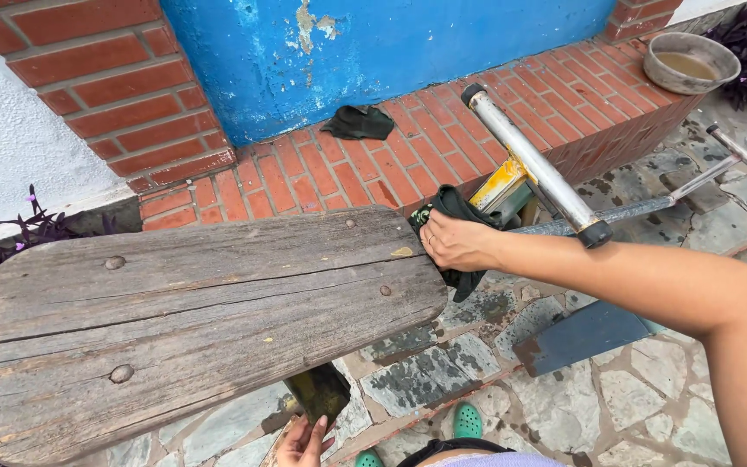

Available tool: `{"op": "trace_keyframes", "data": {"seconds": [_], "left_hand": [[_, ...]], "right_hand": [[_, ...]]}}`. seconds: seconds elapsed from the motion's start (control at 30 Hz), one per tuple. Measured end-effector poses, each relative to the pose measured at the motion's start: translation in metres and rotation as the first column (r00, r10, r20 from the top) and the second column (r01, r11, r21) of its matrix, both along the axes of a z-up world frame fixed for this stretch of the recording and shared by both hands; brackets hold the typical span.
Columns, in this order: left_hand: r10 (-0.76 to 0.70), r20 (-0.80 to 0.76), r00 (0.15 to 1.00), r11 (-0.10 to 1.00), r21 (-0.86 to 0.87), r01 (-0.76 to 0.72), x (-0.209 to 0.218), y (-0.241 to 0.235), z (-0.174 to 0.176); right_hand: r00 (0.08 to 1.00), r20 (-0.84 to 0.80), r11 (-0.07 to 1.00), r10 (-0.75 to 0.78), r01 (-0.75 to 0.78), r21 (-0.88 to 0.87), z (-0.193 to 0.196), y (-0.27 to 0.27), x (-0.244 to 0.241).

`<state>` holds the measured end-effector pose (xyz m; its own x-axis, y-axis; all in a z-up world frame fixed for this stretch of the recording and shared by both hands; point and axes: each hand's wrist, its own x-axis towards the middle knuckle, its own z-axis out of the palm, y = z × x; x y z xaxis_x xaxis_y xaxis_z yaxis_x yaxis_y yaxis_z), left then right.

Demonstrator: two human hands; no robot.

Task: Sanding a metal frame and wooden plank with an abrasive pad and water.

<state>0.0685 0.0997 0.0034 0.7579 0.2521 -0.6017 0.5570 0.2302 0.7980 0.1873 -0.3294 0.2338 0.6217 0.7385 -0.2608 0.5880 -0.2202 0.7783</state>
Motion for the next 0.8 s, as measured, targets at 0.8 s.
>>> {"op": "trace_keyframes", "data": {"seconds": [0.8], "left_hand": [[-0.274,0.009,0.962,0.962,0.011,0.274,0.017,-0.015,0.003]], "right_hand": [[0.898,0.364,0.597,-0.249,-0.154,0.787,-0.072,-0.014,-0.082]]}}
